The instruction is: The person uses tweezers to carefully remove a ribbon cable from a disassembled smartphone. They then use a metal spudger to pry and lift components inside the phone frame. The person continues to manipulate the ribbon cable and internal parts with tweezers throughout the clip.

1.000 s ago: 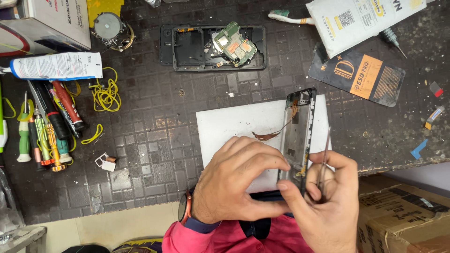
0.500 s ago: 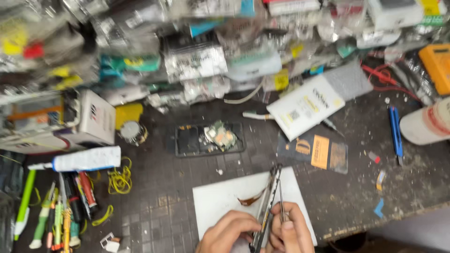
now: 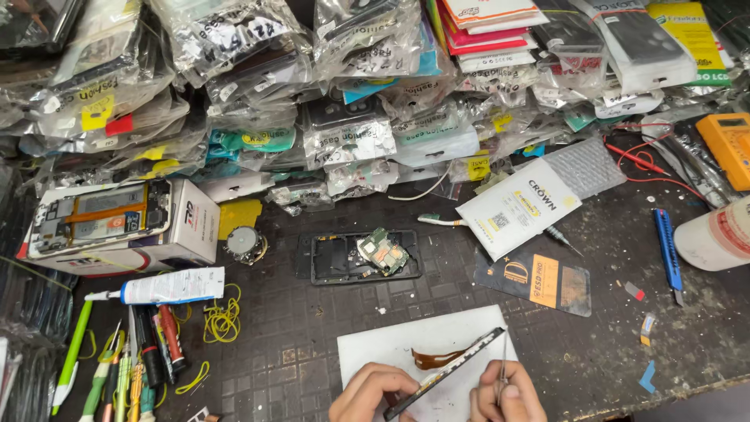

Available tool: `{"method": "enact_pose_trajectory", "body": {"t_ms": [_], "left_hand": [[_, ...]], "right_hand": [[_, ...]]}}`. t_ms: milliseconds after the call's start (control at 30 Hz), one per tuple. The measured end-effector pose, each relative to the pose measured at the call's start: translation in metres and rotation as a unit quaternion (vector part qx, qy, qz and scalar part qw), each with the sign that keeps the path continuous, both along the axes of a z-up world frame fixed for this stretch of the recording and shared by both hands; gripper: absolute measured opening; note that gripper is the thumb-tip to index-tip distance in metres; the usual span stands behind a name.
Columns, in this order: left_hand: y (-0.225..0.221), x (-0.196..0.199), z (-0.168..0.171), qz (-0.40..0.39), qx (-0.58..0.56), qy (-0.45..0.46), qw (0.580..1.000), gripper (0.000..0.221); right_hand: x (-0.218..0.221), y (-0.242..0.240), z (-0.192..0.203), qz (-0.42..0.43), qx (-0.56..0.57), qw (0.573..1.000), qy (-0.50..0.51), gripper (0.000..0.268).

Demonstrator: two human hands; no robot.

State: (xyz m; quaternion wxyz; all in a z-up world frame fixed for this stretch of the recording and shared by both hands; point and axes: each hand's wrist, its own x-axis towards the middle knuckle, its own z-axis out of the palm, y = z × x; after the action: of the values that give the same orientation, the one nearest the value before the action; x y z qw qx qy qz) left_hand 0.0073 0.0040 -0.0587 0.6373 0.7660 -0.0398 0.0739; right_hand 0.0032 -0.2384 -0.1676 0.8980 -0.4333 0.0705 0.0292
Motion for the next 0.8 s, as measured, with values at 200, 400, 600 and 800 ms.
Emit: {"method": "enact_pose_trajectory", "body": {"t_ms": [200, 400, 600, 800], "left_hand": [[-0.008, 0.000, 0.030, 0.056, 0.013, -0.063, 0.996, 0.023], [-0.009, 0.001, 0.049, 0.044, -0.005, -0.045, 0.998, 0.022], [-0.006, 0.000, 0.056, 0.023, -0.032, -0.024, 0.999, 0.022], [-0.002, -0.002, 0.059, 0.011, -0.057, -0.010, 0.998, 0.022]], "right_hand": [[-0.021, 0.014, 0.038, -0.101, 0.023, 0.995, 0.007, 0.019], [-0.023, 0.036, 0.072, -0.173, -0.013, 0.981, -0.086, 0.025], [-0.021, 0.043, 0.090, -0.201, 0.006, 0.976, -0.085, 0.028], [-0.024, 0.032, 0.082, -0.129, 0.022, 0.976, -0.174, 0.021]]}}
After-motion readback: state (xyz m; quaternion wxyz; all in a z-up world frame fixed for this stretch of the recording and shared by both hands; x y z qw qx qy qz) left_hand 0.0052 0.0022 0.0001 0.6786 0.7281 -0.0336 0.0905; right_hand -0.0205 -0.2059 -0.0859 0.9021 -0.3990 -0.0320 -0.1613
